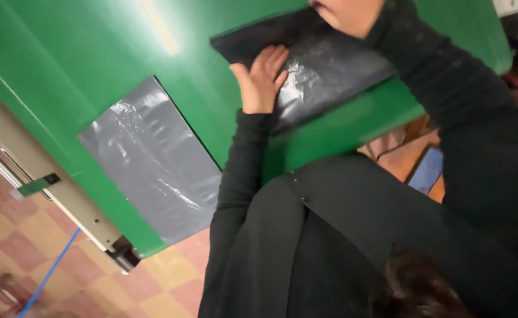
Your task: Folding plastic bags and placing them into a storage crate.
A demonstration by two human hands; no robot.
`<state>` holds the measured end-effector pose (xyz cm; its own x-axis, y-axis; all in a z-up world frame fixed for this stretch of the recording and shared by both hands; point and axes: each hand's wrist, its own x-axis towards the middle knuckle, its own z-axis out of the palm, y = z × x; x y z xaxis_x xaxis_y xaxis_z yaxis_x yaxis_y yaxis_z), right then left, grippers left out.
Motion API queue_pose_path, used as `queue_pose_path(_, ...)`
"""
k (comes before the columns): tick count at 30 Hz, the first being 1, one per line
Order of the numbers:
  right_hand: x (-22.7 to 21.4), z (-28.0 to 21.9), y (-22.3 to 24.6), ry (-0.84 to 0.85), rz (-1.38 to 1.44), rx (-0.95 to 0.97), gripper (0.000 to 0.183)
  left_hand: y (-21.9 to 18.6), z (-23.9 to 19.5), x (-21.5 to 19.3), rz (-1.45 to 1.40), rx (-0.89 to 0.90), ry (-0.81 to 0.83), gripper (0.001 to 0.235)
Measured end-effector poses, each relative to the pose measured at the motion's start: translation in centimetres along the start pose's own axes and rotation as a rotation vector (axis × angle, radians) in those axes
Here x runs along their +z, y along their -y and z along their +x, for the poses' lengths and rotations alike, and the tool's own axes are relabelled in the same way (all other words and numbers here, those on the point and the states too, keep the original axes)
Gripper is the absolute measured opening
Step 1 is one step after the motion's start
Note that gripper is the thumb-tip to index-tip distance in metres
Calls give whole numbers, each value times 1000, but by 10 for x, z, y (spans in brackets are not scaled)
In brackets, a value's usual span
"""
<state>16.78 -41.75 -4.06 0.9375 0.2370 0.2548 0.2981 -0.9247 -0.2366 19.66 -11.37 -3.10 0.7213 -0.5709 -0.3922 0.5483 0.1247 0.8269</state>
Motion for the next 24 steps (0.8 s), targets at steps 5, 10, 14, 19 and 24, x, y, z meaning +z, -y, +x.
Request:
queue_pose_path(5, -118, -42, 106, -163, -141, -147, 17, 48, -26, -68, -774, 45, 396, 100)
queue_pose_path(10, -77, -101, 117, -157, -111, -61, 19, 23, -66, -53, -161, 27, -90, 78)
queue_pose_path(14, -84, -106, 122, -78, -48, -23, 21, -6, -87, -11, 1182, 619, -511, 56)
queue_pose_path(19, -76, -64, 143, -114, 173, -8, 30, 15, -49, 54, 1631, 664, -326, 68)
queue_pose_path(24, -1, -37, 141, -203, 416, 46, 54, 54, -34, 51, 1810, 676, -268, 80)
